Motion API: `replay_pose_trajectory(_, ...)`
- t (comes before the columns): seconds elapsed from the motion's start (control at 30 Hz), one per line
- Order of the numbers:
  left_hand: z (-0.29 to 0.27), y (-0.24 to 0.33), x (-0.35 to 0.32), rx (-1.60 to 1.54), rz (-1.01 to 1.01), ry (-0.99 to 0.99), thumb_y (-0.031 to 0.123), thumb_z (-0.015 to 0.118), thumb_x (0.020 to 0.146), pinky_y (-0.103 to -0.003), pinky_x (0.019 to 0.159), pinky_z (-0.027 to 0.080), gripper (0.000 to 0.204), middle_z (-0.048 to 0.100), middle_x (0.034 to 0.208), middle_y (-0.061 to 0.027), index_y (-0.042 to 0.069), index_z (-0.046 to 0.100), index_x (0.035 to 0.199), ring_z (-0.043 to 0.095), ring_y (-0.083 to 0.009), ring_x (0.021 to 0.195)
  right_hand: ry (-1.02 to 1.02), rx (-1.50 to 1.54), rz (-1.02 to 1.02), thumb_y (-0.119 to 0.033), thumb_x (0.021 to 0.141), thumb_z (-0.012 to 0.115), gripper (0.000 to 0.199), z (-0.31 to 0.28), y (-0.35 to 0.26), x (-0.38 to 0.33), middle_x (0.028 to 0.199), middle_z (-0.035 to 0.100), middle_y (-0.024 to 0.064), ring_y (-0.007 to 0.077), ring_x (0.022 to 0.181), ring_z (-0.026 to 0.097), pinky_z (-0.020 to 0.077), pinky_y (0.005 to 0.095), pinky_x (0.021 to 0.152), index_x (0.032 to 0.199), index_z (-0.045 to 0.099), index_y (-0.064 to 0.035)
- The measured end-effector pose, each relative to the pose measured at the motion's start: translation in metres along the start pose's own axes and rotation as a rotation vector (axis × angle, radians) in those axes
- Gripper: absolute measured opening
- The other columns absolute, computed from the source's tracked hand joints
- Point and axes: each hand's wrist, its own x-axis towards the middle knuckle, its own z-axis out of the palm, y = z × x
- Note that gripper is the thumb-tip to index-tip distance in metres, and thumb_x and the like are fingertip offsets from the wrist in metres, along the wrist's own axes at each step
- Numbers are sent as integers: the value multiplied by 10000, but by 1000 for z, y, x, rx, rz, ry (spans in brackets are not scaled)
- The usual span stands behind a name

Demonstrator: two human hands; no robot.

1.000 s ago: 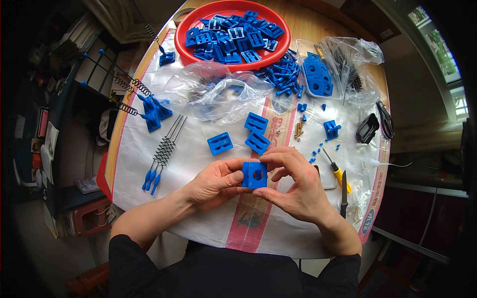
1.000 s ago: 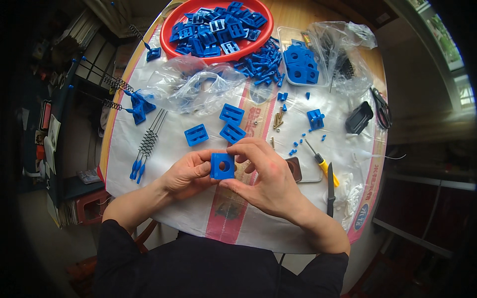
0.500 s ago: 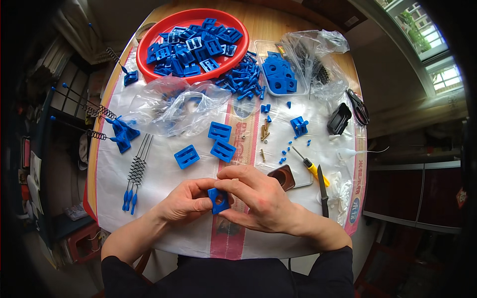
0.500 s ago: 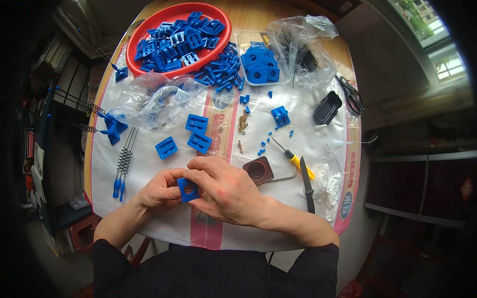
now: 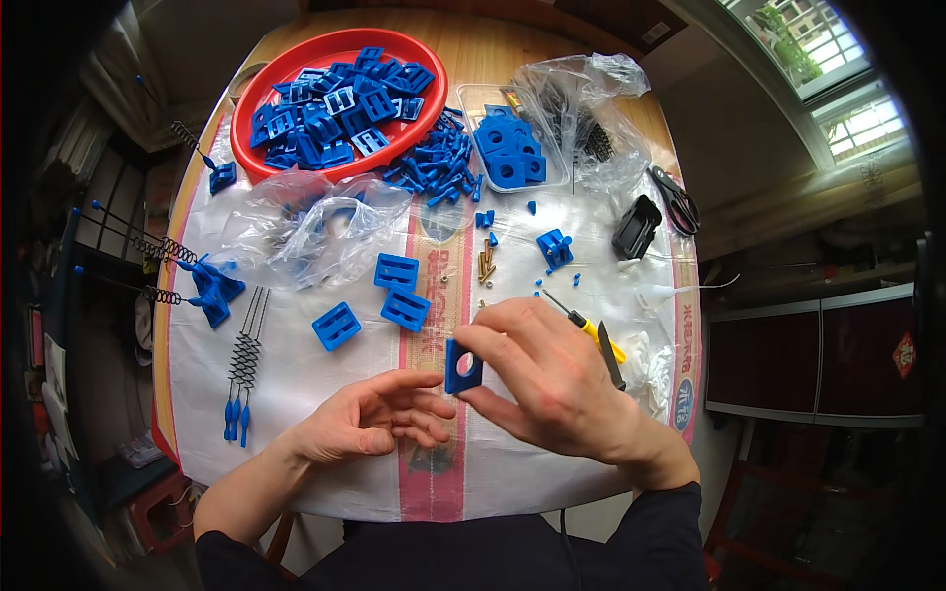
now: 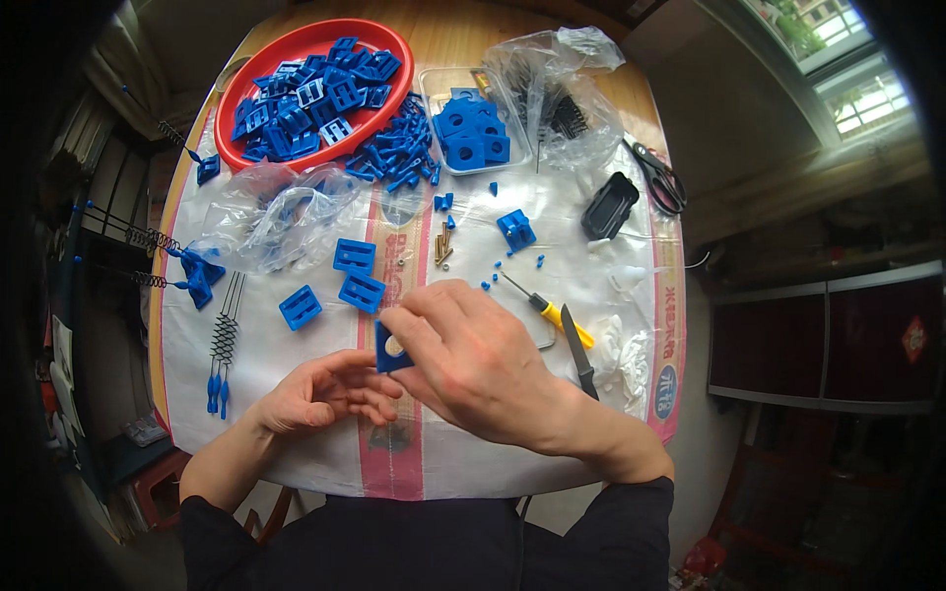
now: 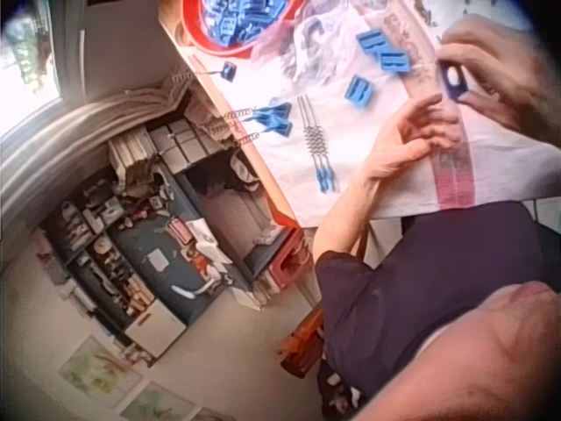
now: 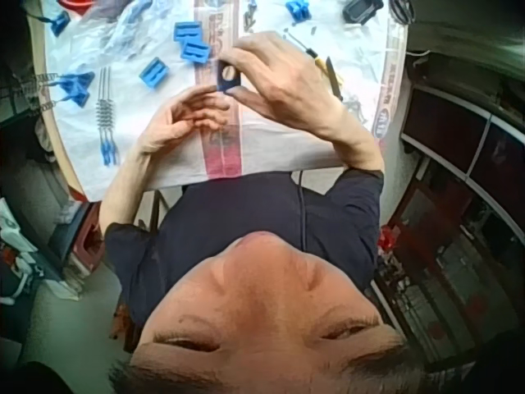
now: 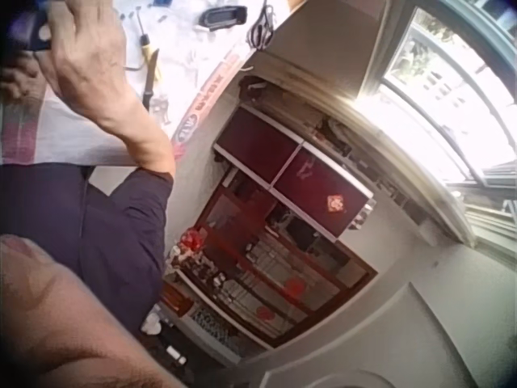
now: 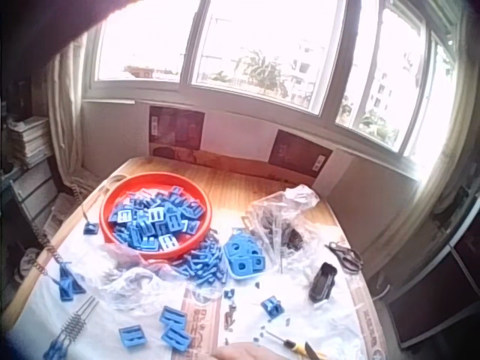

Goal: Assembling blue plastic components using a screwdriver and a knife to trim edges.

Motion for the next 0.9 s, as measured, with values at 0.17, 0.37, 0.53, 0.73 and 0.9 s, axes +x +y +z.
replay_pose_trajectory(0.17, -4, 0, -3, 40, -15, -88, 173, 740, 861, -364, 989, 457, 692, 590, 1262, -161, -5, 387, 1429, 611, -245, 1116, 122, -375, 500, -96, 759, 767, 401, -53, 77, -7, 1062, 613, 182, 346, 991, 587, 470, 419, 854, 1108, 605, 18)
replay_pose_trajectory(0.37, -6, -1, -3, 38, -8, -68, 99, 713, 865, -335, 940, 471, 621, 605, 1224, -141, -1, 425, 1406, 625, -215, 1062, 1, -465, 610, -193, 773, 766, 348, -41, 146, -14, 1008, 645, 182, 345, 994, 605, 480, 413, 883, 1039, 663, 7)
replay_pose_trajectory(0.53, -3, 1, -5, 74, -1, -23, 169, 756, 838, -368, 932, 478, 646, 621, 1188, -155, 4, 449, 1382, 635, -238, 1035, -122, -492, 699, -265, 762, 773, 386, -33, 172, -9, 1033, 651, 190, 339, 1016, 607, 476, 419, 902, 1037, 680, -11)
replay_pose_trajectory(0.73, -3, 1, -6, 72, 0, -13, 200, 777, 826, -384, 934, 479, 660, 627, 1174, -167, 7, 458, 1372, 640, -251, 1025, -105, -526, 647, -315, 737, 791, 454, -33, 172, -12, 1059, 662, 180, 336, 1038, 607, 448, 427, 924, 1073, 686, -27)
replay_pose_trajectory(0.9, -2, 1, -6, 78, -15, -14, 189, 772, 827, -383, 935, 478, 651, 628, 1171, -167, 4, 461, 1369, 640, -246, 1024, -68, -493, 660, -342, 739, 770, 462, -33, 179, -16, 1046, 669, 178, 336, 1029, 613, 446, 426, 924, 1071, 698, -30)
